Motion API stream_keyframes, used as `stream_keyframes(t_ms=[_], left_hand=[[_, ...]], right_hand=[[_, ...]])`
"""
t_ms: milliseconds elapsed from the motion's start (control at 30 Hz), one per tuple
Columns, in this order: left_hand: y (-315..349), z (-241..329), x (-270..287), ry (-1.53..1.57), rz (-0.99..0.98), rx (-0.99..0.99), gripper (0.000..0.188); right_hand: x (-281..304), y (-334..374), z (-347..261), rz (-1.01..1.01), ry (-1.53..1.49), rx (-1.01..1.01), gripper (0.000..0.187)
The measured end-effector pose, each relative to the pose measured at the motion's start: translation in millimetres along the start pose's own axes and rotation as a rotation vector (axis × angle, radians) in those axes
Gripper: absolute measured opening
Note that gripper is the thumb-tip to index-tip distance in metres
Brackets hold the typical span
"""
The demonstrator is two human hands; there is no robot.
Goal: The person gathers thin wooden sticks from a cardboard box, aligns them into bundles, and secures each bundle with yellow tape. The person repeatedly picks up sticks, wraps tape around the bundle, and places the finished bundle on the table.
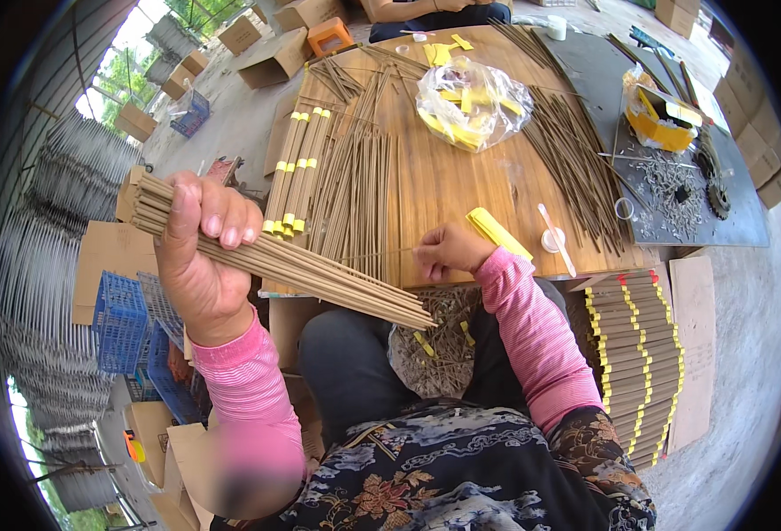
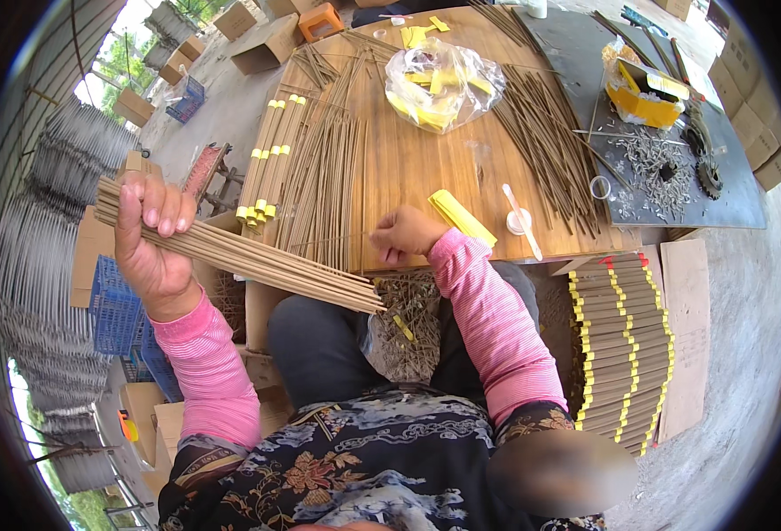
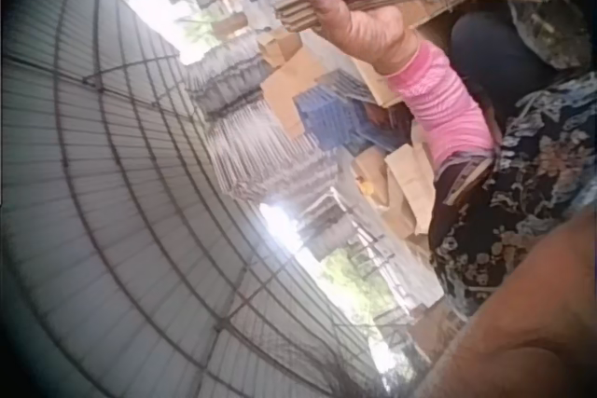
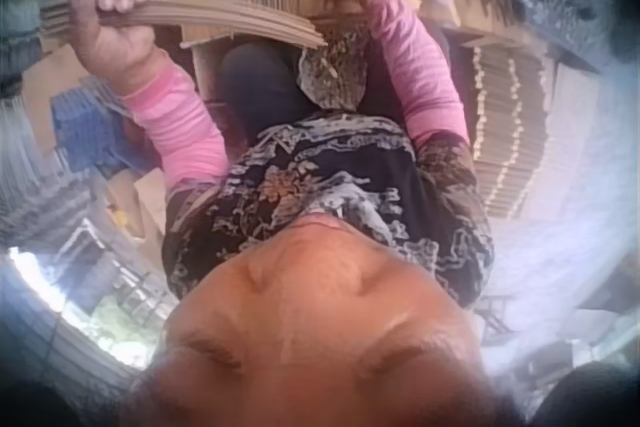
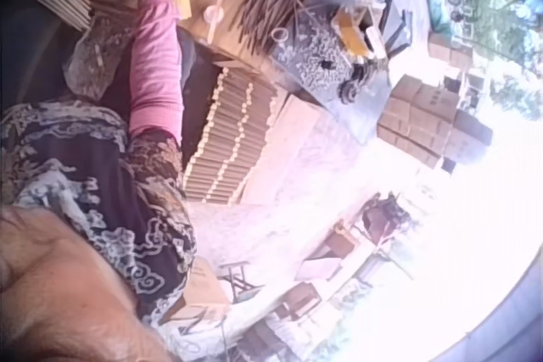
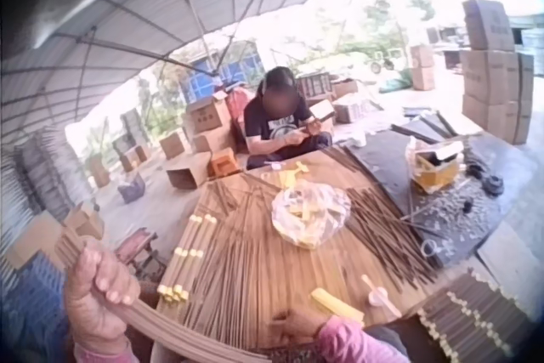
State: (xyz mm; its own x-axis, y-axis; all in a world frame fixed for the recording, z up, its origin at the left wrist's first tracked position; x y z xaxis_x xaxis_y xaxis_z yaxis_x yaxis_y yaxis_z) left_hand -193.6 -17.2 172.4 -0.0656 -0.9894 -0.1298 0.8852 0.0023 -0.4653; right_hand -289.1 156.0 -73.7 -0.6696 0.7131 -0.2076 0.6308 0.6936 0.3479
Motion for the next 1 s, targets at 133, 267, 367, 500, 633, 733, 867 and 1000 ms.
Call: stream_keyframes(t_ms=[133,267,367,500,633,733,867,1000], left_hand=[[1.7,3.8,7.1,0.007,0.018,0.003,0.013],[4.1,1.1,12.1,-0.003,0.012,0.003,0.013],[4.3,-0.9,13.9,-0.011,0.033,0.012,0.014],[2.1,-7.8,17.1,-0.013,0.062,0.018,0.015],[-0.8,-12.6,18.5,-0.010,0.082,0.034,0.017],[-3.1,-8.2,25.2,0.037,0.075,0.031,0.017],[-1.9,3.7,31.2,0.100,0.093,0.017,0.016],[-0.2,8.9,30.0,0.106,0.105,0.013,0.015]], right_hand=[[7.0,-19.3,8.2,0.203,0.117,0.342,0.019],[-0.8,-26.8,10.5,0.257,0.205,0.478,0.018],[-2.6,-27.8,4.7,0.478,0.448,0.640,0.019],[-5.2,-37.8,5.2,0.552,0.744,0.623,0.015],[-4.2,-44.9,7.3,0.564,0.749,0.634,0.012],[-1.8,-35.7,-0.8,0.461,0.645,0.665,0.011],[4.1,-16.7,-1.0,0.164,0.442,0.603,0.011],[-9.0,-2.2,5.0,-0.260,0.333,0.148,0.009]])
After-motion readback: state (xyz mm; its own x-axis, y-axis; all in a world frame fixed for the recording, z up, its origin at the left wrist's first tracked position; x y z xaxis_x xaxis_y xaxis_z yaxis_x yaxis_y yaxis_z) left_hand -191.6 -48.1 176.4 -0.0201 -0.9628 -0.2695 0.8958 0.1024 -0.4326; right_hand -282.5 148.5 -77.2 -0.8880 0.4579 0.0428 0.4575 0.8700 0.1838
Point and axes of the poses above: each hand's wrist, its own y-axis away from the middle knuckle, its own x-axis out of the back of the hand, z = x × y, the point moved 3 cm from there along -y, towards the middle knuckle, and after that the axes turned 13 degrees about -y, right-handed, at the moved point
